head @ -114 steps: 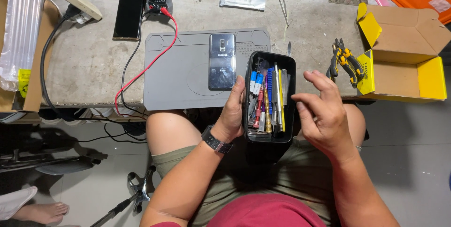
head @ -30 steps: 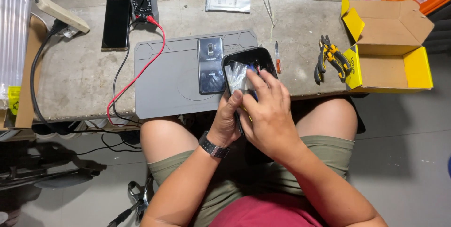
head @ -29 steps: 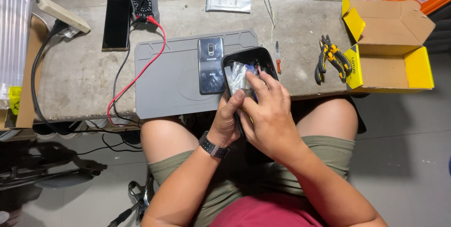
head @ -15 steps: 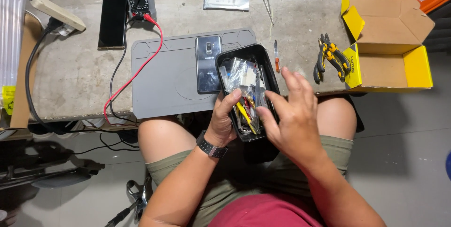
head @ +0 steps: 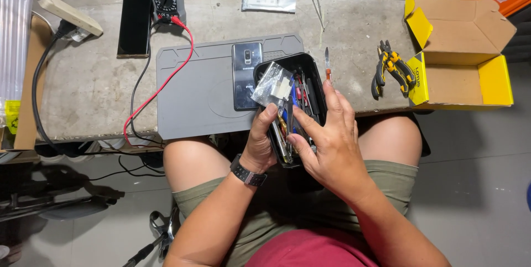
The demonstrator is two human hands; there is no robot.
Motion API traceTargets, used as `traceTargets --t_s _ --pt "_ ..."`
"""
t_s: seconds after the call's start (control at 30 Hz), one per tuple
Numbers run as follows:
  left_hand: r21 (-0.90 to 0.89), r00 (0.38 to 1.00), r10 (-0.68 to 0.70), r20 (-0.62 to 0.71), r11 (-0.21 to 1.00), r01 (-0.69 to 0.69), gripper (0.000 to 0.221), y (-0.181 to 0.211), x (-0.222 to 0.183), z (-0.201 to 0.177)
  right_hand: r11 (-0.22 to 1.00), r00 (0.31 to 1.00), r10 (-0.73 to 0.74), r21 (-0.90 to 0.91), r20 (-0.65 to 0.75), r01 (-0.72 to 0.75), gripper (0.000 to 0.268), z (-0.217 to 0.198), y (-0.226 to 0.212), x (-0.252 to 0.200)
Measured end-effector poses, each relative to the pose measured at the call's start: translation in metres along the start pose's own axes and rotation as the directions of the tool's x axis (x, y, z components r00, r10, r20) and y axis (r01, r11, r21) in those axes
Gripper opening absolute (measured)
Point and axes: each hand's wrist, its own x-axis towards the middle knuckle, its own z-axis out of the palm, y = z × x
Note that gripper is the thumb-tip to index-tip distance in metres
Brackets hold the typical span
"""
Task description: Disassembling a smartphone to access and organize internal components on a repair mat.
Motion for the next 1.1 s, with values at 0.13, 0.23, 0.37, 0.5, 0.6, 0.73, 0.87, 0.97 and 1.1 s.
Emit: traceTargets --t_s 0.13,0.23,0.37,0.5,0.6,0.73,0.87,0.97,1.1 --pt "-0.027 0.999 -0.049 0.001 0.998 0.049 0.048 -0.014 0.005 -0.04 1.0 1.0 -0.003 -0.007 -0.007 0.003 0.051 0.002 -0.002 -0.003" --pt "-0.043 0.996 -0.088 0.022 0.995 0.089 0.05 -0.01 0.007 -0.042 1.0 1.0 0.012 -0.009 -0.004 -0.012 0.053 -0.003 -0.009 -0.004" --pt "-0.06 0.994 -0.105 0.031 0.993 0.106 0.055 0.005 0.002 -0.012 0.999 1.0 -0.003 -0.037 -0.019 0.002 0.055 -0.005 -0.013 -0.004" --pt "-0.069 0.995 -0.095 0.013 0.993 0.095 0.056 0.007 0.002 -0.014 1.0 1.0 -0.012 -0.017 -0.013 0.012 0.057 -0.004 -0.013 -0.004" --pt "-0.049 0.996 -0.086 0.012 0.995 0.087 0.057 0.007 0.004 -0.015 0.999 1.0 -0.018 -0.029 -0.013 0.018 0.057 -0.002 -0.013 -0.004" --pt "-0.056 0.993 -0.119 -0.002 0.991 0.118 0.055 0.013 0.001 -0.002 0.999 0.999 -0.035 -0.014 -0.027 0.035 0.057 0.0 -0.01 -0.004" --pt "-0.063 0.994 -0.105 0.004 0.992 0.105 0.055 0.014 -0.001 0.005 0.999 0.999 -0.043 0.0 -0.03 0.043 0.057 0.002 -0.007 -0.005" --pt "-0.065 0.994 -0.109 0.0 0.992 0.108 0.057 -0.004 0.008 -0.033 0.999 0.998 -0.047 0.011 -0.034 0.047 0.057 0.003 -0.006 -0.004" --pt "-0.044 0.994 -0.105 0.015 0.993 0.106 0.056 -0.006 0.009 -0.031 0.996 0.997 -0.056 0.061 -0.051 0.059 0.056 0.0 -0.007 0.0"
